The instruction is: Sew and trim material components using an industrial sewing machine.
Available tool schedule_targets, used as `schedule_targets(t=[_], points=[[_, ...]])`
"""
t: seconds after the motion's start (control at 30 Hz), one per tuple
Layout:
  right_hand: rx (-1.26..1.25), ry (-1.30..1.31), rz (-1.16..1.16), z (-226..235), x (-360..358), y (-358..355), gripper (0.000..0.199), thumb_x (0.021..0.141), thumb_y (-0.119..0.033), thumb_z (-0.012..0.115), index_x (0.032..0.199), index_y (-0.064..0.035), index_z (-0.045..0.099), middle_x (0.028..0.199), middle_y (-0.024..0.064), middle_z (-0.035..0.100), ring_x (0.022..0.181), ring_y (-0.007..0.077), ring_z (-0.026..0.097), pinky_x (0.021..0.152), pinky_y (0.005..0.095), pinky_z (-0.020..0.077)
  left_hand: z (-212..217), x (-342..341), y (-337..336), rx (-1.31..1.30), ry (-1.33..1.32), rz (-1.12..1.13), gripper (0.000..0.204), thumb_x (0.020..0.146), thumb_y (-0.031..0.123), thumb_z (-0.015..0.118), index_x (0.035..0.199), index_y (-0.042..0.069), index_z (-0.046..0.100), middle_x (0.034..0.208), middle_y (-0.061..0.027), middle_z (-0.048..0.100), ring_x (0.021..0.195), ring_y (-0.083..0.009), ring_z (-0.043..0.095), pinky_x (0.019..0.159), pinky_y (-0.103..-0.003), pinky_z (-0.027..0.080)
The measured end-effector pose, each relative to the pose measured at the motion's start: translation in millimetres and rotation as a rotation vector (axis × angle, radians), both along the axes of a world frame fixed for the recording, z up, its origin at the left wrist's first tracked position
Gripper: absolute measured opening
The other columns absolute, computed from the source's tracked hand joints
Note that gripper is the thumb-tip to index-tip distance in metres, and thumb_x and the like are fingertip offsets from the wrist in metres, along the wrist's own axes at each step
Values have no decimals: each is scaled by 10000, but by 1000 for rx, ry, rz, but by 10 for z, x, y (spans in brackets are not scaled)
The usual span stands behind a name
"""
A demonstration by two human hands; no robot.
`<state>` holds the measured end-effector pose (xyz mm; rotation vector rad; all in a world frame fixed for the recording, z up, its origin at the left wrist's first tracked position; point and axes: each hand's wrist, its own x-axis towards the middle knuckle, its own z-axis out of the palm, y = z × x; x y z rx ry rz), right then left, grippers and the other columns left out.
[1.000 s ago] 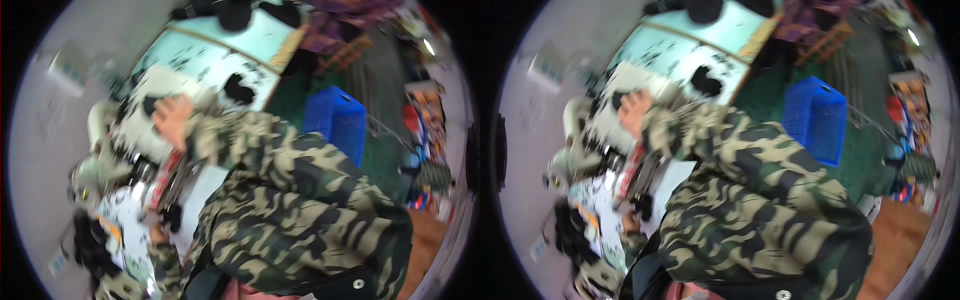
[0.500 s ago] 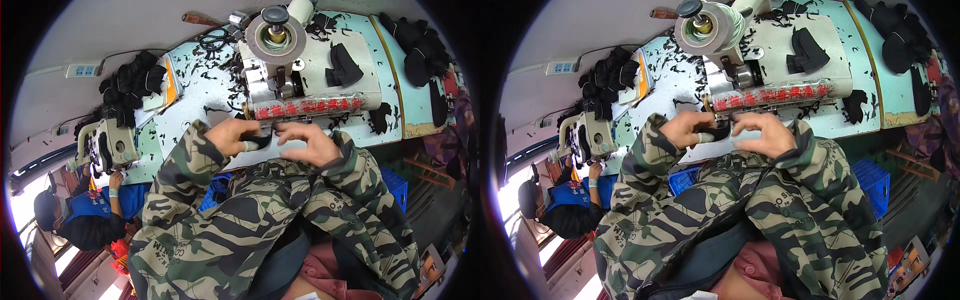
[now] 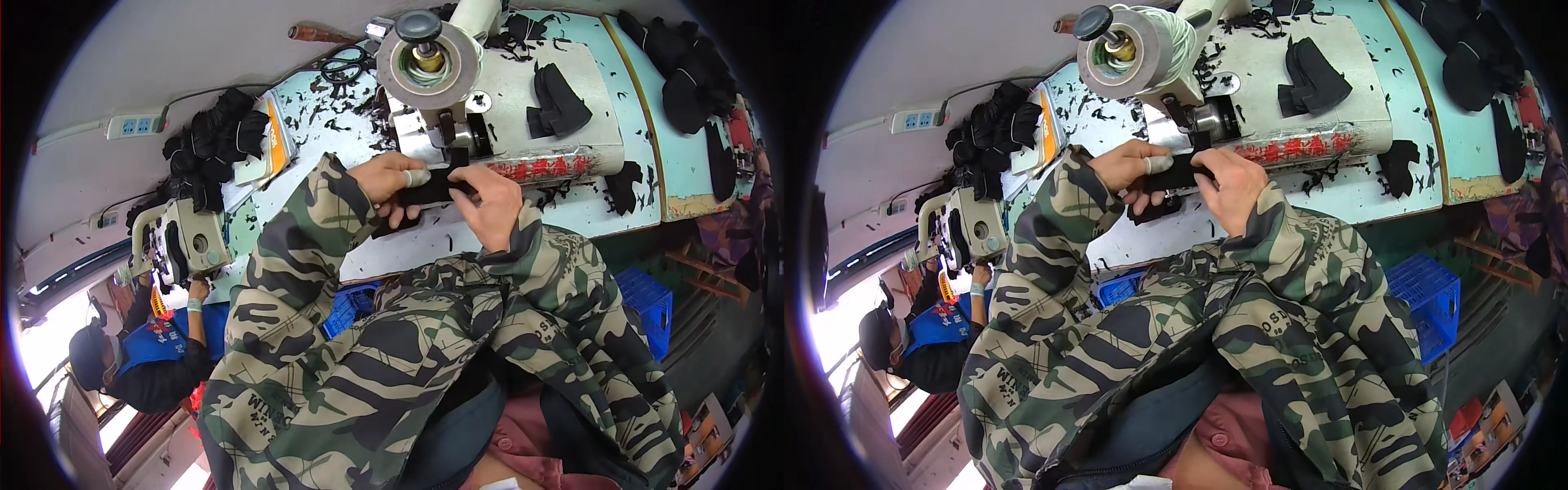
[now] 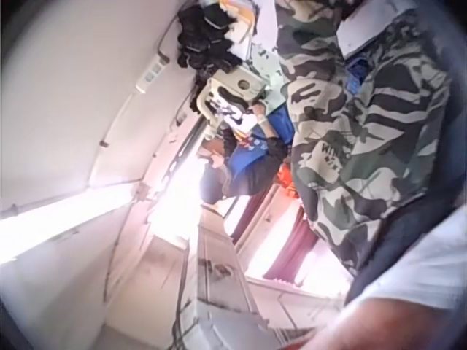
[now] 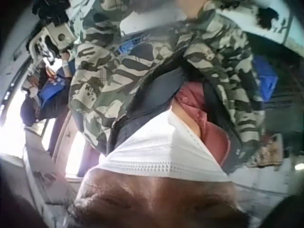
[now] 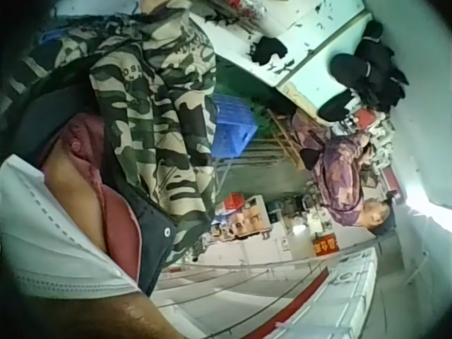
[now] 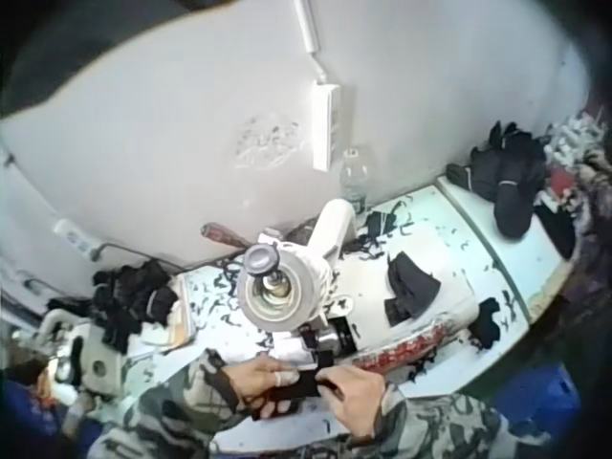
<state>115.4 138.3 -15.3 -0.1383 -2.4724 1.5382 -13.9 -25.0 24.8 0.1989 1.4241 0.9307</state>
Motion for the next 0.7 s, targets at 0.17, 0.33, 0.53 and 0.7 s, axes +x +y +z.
schedule_targets(t=[0.17, 0.33, 0.53, 0.7], points=[[127, -19, 16, -5, 7, 17, 205, 709, -31, 660, 914, -35, 643, 833, 93, 630, 668, 197, 631, 600, 275, 491, -62, -81, 4, -49, -12, 9, 188, 932, 189, 436, 971, 37, 539, 618, -78, 600, 393, -116, 551, 311, -190, 317], [-448, -393, 130, -46, -80, -121, 338, 782, -49, 629, 1107, 32, 587, 926, 152, 644, 775, 156, 639, 644, 253, 491, -41, -198, 38, -182, 139, 23, 205, 922, 200, 449, 1002, 49, 562, 568, -41, 577, 380, -108, 529, 321, -197, 332], [-741, -359, 96, 25, -158, -120, 413, 801, -94, 629, 1184, 23, 529, 956, 174, 635, 816, 176, 638, 677, 274, 504, -48, -333, 148, -118, 274, 80, 211, 922, 224, 474, 972, 54, 589, 540, -7, 517, 387, -81, 445, 352, -214, 310], [446, -156, -63, 134, -366, 358, 396, 710, -167, 675, 1077, -50, 584, 791, 113, 665, 670, 266, 645, 628, 318, 501, -107, 3, 221, -167, 369, 273, 212, 932, 181, 440, 1030, 38, 564, 553, -20, 507, 370, -89, 424, 346, -216, 342]])
